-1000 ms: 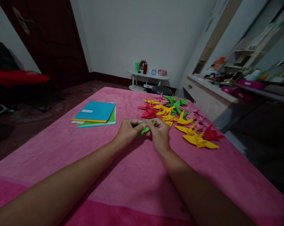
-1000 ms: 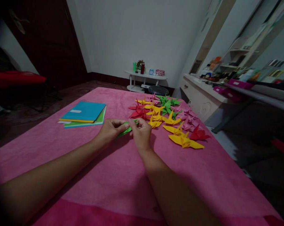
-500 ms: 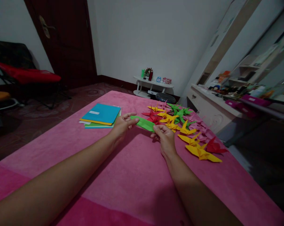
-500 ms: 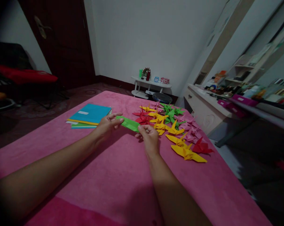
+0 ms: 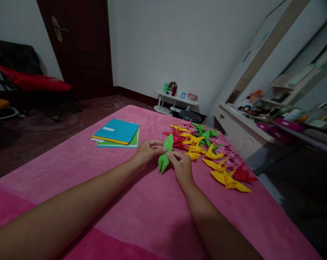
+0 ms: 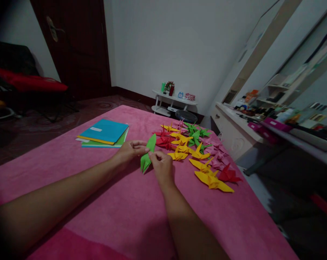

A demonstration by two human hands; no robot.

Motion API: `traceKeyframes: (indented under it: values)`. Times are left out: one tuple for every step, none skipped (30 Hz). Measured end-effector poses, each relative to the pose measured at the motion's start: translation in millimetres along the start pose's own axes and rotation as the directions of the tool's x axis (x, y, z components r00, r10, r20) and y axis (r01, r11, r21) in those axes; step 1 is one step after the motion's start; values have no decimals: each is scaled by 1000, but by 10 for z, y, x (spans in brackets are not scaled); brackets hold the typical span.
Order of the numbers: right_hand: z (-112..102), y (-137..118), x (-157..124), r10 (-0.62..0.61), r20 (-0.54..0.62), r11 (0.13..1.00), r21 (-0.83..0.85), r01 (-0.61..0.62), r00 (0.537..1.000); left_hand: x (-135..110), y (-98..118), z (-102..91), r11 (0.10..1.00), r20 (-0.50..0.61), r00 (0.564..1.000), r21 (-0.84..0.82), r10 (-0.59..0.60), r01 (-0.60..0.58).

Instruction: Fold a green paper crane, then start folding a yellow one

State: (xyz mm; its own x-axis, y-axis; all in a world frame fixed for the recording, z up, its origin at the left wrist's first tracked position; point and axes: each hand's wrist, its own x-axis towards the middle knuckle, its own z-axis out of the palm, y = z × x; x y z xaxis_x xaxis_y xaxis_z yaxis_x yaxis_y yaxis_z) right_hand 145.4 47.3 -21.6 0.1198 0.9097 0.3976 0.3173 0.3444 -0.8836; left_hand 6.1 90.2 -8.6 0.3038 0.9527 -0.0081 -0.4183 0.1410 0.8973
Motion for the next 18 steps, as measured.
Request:
traceKeyframes:
  values:
    - [2,9,0,9,0,1000,18,-9,1000,-14,-34,22,1000,-11,1000,-22,-5,4]
    - [3,18,2,31,2,999,43,-32,1000,-23,-58,37,999,-17,1000,-35,-3,2]
    - [4,25,3,66,4,995,73,-66,998,-28,-74,46,999,-21,1000,-41,3,-3]
    - [5,28,6,108,5,989,106,-108,994,-29,-81,49,999,-21,1000,-40,9,-10]
    - [5,28,9,147,4,979,141,-146,989,-27,-82,46,999,-19,1000,-33,13,-14]
    - [4,23,12,178,1,969,174,-176,984,-24,-79,39,1000,-16,1000,-23,15,-16]
    - [2,16,16,198,-8,960,204,-192,980,-21,-74,31,1000,-13,1000,-13,12,-12]
    - [0,6,19,207,-17,953,230,-197,978,-19,-68,23,1000,-10,1000,-5,6,-6]
    - [-3,-5,22,210,-27,948,251,-197,977,-18,-64,17,1000,-9,1000,4,1,-1]
    - [-7,-16,24,211,-37,944,266,-194,977,-19,-62,13,1000,-7,1000,12,-4,4]
    - [-10,-27,25,211,-47,943,274,-190,976,-22,-62,13,1000,-6,1000,20,-8,9]
    - [-14,-36,24,208,-57,943,277,-184,977,-26,-65,16,1000,-5,1000,24,-11,11]
    - [-17,-44,23,202,-65,945,276,-176,977,-31,-70,21,1000,-4,1000,28,-14,14]
    - [-19,-50,20,193,-75,948,272,-166,978,-37,-77,25,999,-4,1000,27,-17,17]
    - [-20,-54,17,184,-85,951,267,-155,979,-42,-86,29,999,-5,1000,26,-21,21]
    - [-20,-56,14,176,-92,954,260,-147,980,-47,-95,32,999,-8,1000,26,-24,25]
    - [-19,-55,12,172,-95,957,254,-143,981,-52,-105,32,999,-11,1000,29,-27,27]
    - [-18,-51,10,172,-93,958,249,-144,981,-55,-114,32,999,-11,1000,34,-29,30]
